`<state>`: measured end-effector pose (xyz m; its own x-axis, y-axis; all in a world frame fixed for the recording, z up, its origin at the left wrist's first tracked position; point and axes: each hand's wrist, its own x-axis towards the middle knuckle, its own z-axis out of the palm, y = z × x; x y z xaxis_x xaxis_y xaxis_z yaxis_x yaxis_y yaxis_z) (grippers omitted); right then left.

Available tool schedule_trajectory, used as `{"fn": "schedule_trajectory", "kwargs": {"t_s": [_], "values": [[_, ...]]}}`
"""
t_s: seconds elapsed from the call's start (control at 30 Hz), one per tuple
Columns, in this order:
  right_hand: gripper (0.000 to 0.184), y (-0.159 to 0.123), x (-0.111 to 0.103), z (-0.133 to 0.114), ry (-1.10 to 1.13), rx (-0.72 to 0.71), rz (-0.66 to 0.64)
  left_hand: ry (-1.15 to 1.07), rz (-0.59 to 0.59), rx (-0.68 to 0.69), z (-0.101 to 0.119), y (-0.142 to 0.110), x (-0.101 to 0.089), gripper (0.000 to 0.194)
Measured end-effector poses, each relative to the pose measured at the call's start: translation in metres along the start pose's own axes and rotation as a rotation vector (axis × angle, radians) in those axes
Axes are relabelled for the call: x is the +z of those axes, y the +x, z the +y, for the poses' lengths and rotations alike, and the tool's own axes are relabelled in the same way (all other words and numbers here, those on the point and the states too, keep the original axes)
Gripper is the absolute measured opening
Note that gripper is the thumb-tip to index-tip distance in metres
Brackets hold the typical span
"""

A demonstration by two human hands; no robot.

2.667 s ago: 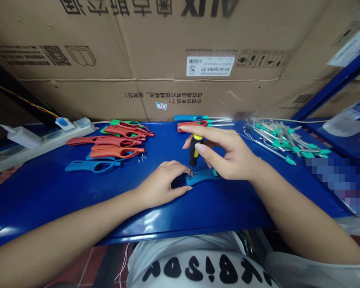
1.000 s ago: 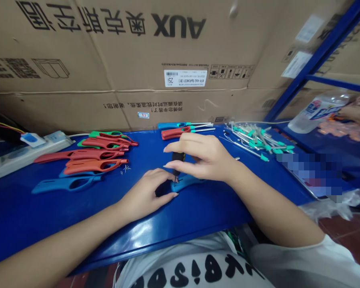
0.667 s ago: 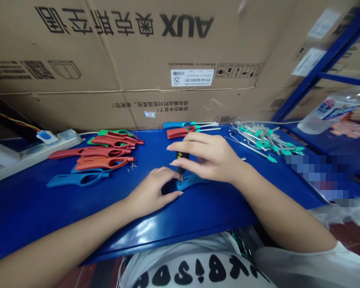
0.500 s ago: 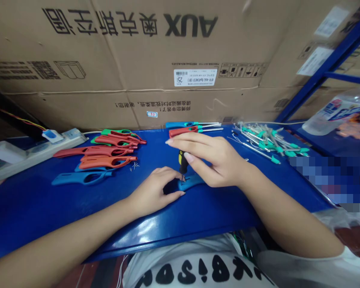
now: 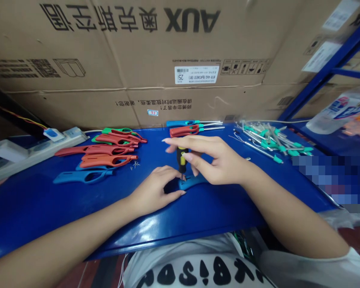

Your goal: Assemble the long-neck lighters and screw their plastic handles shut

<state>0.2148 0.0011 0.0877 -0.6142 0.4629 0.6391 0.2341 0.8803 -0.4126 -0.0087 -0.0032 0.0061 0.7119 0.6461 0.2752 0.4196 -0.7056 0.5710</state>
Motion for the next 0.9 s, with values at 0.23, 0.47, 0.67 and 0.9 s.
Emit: {"fn": "schedule_trajectory", "kwargs": {"t_s": [0.23, 0.47, 0.67, 0.9], "values": [[0.028, 0.001, -0.001, 0.003, -0.189, -0.047, 0.059, 0.003, 0.003, 0.008, 0.0, 0.0, 0.0, 0.026], [0.024, 0.002, -0.007, 0.001, -0.01, -0.047, 0.056, -0.005, 0.002, 0.009, 0.001, 0.0, -0.001, 0.026], [0.024, 0.001, -0.007, 0.003, -0.129, -0.045, 0.022, -0.004, 0.002, 0.006, 0.0, 0.0, -0.001, 0.026], [0.026, 0.002, -0.008, 0.001, -0.023, -0.033, -0.018, 0.013, 0.026, 0.004, -0.001, -0.001, 0.001, 0.027]]}}
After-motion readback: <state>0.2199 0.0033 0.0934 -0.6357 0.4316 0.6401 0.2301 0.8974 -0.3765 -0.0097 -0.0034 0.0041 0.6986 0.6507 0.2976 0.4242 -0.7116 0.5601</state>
